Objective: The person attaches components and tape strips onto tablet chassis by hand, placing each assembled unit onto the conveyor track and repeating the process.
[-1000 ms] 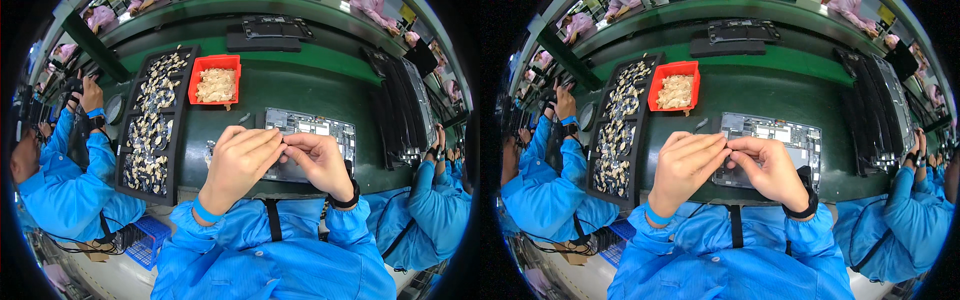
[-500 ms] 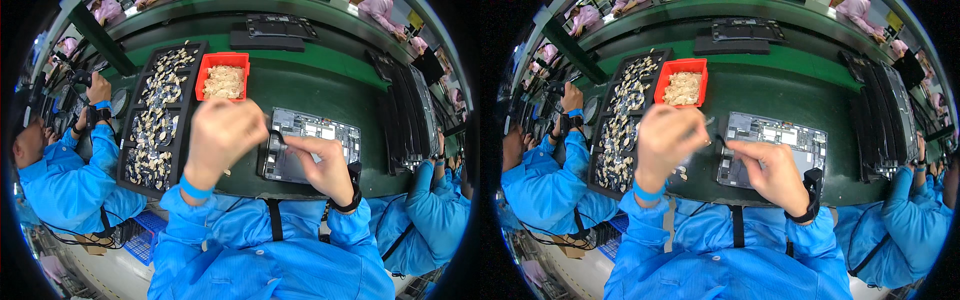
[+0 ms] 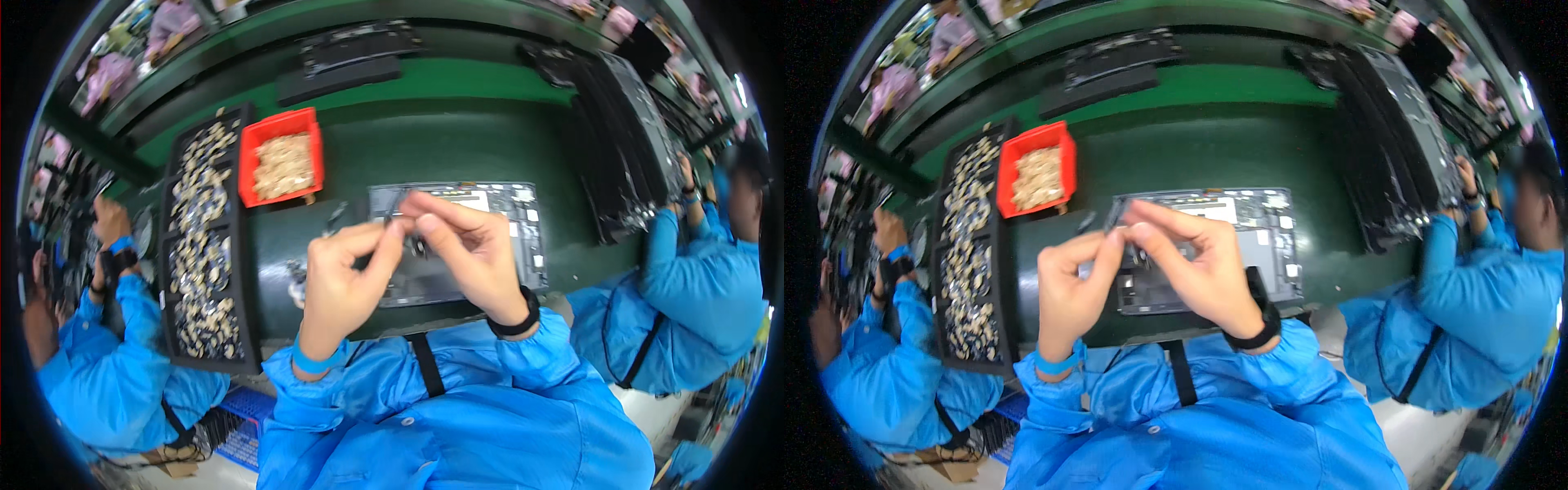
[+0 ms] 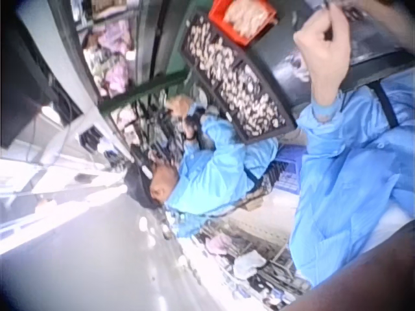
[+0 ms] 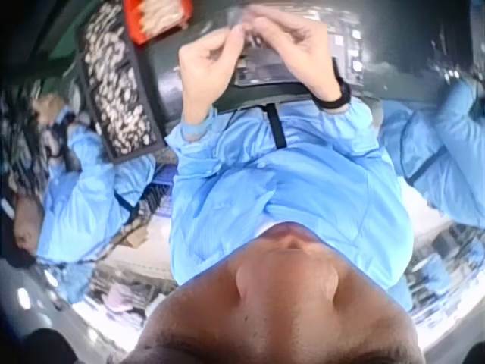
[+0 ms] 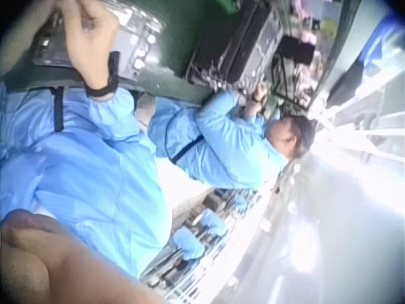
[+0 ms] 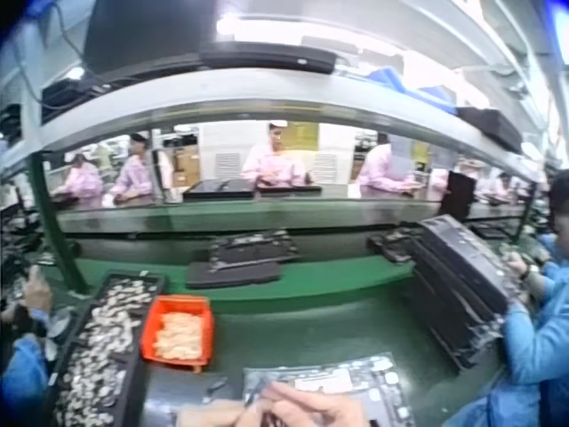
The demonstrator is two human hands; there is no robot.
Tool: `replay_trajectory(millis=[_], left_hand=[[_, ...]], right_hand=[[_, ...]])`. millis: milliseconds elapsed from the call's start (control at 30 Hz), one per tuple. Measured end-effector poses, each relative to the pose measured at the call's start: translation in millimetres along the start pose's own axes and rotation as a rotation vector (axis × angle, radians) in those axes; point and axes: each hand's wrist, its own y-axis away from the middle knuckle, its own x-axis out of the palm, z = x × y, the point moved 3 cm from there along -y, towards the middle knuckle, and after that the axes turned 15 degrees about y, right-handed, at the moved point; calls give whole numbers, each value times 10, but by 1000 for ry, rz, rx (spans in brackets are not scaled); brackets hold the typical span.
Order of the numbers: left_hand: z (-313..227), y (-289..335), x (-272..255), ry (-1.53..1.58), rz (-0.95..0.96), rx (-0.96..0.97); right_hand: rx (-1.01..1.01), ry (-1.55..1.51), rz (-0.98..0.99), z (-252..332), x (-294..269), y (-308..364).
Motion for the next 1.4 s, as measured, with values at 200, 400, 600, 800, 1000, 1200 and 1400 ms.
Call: replay_trajectory(millis=[200,400,600,800,1000,1200,1400], left_hand=[[-3,-169,520,-259,429,154],[548,-568,821,-610,676,269],[300,-127,869,-805,672,168],[479,-246,942,-706,691,343],[528,-300,966,-629,717,254],[515,-259,921,-647,643,361],[527,-274,922,-609,635,311]], right_hand=[[-16,-250,-182,24,-514,283],[255,-132,-331,-214,-1308,769],[351,-27,-257,-263,-1446,901],[460,373,-228,-227,-1173,481],[582,390,-145,-293,-1117,360],[610,488,-146,-339,-1063,345],[607,446,-213,-310,-1030,339]])
